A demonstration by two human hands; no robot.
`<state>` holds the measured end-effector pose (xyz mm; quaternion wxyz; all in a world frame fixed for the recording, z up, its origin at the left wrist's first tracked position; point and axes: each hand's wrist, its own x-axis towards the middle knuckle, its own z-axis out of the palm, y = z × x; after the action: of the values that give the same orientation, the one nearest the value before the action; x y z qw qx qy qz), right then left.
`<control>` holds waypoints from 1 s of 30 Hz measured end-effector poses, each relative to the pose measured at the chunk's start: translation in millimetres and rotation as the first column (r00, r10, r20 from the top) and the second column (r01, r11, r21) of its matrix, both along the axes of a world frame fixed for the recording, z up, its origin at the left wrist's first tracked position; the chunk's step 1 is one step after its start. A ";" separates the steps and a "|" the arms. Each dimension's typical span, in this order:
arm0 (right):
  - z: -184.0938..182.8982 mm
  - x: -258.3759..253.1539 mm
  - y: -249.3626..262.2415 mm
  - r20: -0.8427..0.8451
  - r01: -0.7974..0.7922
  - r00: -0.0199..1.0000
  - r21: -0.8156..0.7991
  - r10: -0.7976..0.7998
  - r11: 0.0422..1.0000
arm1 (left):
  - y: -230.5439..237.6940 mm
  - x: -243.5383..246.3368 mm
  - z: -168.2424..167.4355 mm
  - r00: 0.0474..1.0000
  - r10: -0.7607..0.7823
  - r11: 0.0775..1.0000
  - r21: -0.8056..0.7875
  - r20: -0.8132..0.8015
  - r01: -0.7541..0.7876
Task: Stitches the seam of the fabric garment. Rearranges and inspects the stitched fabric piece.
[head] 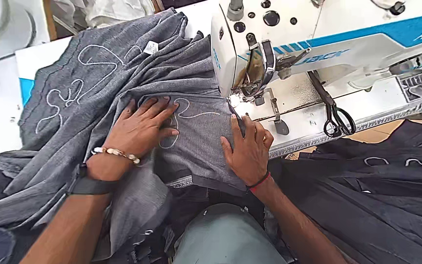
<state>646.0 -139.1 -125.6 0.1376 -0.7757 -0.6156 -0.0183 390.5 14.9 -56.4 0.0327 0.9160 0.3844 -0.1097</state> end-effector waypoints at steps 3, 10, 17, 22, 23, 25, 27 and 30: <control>10.8 11.5 1.7 -0.160 -0.034 0.986 0.061 0.043 0.998 | -32.1 74.1 22.8 0.941 0.089 0.996 -0.014 0.327 -0.089; 36.1 120.3 14.7 -0.286 0.032 0.958 0.108 0.000 0.994 | -40.9 125.9 -61.6 0.807 -0.067 0.994 0.108 0.586 0.004; 23.0 85.0 37.0 -0.246 -0.154 0.951 0.152 0.188 0.976 | -23.8 107.3 -57.3 0.824 -0.183 0.983 0.090 0.536 0.160; 11.3 42.0 37.4 -0.159 -0.250 0.937 0.320 0.311 0.914 | -4.5 97.6 -55.9 0.811 -0.275 0.959 0.087 0.517 0.270; 9.8 38.4 33.3 -0.142 -0.282 0.929 0.324 0.341 0.903 | 1.9 96.0 -56.5 0.801 -0.300 0.950 0.087 0.518 0.299; 5.5 35.0 25.1 -0.116 -0.304 0.929 0.299 0.350 0.905 | 16.6 93.7 -60.2 0.780 -0.359 0.927 0.098 0.513 0.362; 1.2 33.7 19.2 -0.089 -0.278 0.946 0.277 0.312 0.920 | 26.8 92.1 -60.1 0.769 -0.402 0.908 0.105 0.498 0.406; -1.4 28.5 17.6 -0.023 -0.195 0.977 0.288 0.211 0.937 | 32.4 93.0 -57.3 0.762 -0.431 0.897 0.133 0.484 0.422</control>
<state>674.5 -121.5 -127.0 0.2652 -0.6805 -0.6794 -0.0717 483.5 47.2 -113.7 0.0984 0.9758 0.1449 0.1306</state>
